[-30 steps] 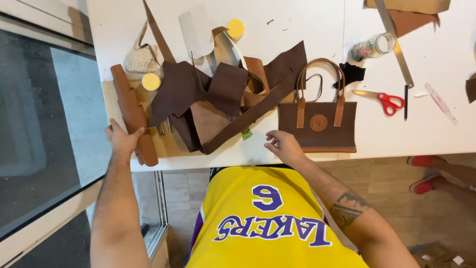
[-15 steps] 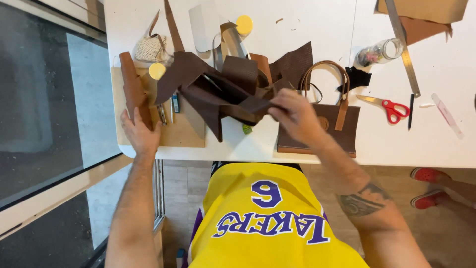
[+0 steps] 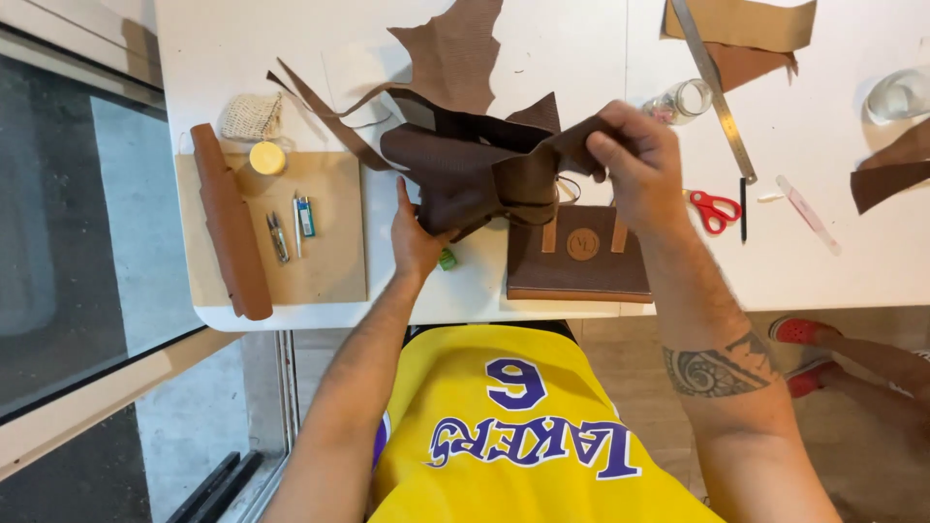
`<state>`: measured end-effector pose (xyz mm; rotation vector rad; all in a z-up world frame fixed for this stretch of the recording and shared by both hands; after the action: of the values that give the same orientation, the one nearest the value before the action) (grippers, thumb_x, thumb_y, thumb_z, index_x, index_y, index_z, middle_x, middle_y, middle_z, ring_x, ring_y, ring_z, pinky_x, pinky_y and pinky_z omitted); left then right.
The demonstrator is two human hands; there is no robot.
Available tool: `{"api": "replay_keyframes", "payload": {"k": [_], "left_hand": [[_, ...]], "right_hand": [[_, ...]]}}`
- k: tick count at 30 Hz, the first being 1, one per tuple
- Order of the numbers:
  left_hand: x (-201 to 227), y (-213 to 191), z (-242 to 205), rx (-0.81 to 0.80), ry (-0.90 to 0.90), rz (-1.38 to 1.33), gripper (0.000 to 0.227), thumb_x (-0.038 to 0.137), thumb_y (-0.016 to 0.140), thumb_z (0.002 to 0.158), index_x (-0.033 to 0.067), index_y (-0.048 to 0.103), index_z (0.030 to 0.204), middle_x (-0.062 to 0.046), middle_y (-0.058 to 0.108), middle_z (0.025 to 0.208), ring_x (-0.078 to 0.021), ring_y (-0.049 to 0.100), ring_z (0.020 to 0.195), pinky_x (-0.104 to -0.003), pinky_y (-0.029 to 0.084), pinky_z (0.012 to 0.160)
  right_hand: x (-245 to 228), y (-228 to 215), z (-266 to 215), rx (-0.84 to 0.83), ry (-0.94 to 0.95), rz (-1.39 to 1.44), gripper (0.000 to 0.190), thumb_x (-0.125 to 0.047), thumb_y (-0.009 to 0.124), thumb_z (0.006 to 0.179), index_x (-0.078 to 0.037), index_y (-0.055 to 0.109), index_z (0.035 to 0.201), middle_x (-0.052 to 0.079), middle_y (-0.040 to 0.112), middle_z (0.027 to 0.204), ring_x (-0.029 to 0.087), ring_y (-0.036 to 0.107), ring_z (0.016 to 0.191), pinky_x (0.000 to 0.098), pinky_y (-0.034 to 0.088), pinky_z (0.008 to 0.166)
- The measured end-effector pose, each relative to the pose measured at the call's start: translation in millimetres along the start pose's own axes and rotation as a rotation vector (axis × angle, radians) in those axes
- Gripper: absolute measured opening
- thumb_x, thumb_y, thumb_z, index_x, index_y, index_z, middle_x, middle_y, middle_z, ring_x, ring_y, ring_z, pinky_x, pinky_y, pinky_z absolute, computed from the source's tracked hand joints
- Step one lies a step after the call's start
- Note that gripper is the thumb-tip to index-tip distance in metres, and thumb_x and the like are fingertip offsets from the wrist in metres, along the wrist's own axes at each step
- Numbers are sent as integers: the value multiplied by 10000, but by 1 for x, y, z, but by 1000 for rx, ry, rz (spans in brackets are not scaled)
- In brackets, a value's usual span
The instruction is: Organizing leather scraps, inspecting a finished leather handbag, and arranging tools on a workshop table.
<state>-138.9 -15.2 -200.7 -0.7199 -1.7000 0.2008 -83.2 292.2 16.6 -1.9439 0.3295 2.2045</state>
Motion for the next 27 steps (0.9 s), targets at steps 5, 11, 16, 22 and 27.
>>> {"api": "replay_keyframes", "payload": {"k": [5,11,16,22,27], "left_hand": [[86,-45,-2,-162,-68,-399,1081,-2,816,762,245,222,1630,-151,741,1051,-257,724,971,-370,616,864],[190,-54,8,-182,-66,-1051,827,65,839,800,168,464,1530,-162,665,1254,-305,724,1019,-407,660,774],[229,-38,-12,-63,26,-1068,945,25,870,853,272,358,1608,-121,635,1187,-288,745,964,-400,703,714],[204,-4,-67,210,151,-564,1059,192,858,921,310,144,1693,-113,161,1731,-285,162,1598,-491,95,1301],[181,71,-118,-243,290,-781,1087,105,664,1009,193,-202,1660,-108,664,1040,-163,648,954,-378,529,954]], "right_hand": [[-3,-55,-5,314,207,-184,36,-51,623,1028,-65,618,995,39,622,867,107,601,668,206,527,584],[16,-15,-84,396,111,-368,415,-26,646,988,27,494,1370,258,482,1270,380,644,1057,462,559,962],[20,51,-137,375,428,528,535,-596,486,995,-157,590,1281,-3,623,957,177,719,843,386,630,798],[2,1,-122,489,260,482,337,-293,663,971,-172,659,1285,133,696,1262,336,688,1160,486,526,1068],[-4,-39,-60,485,231,376,301,6,710,901,-69,658,1188,71,662,1076,227,675,1069,411,550,1040]]}}
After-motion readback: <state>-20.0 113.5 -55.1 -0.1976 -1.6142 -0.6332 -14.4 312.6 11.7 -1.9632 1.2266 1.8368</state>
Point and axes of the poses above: each hand's wrist, its own z-axis towards the middle knuckle, its own y-axis out of the palm, x = y × z, the point moved 9 cm from there along z, towards the middle knuckle
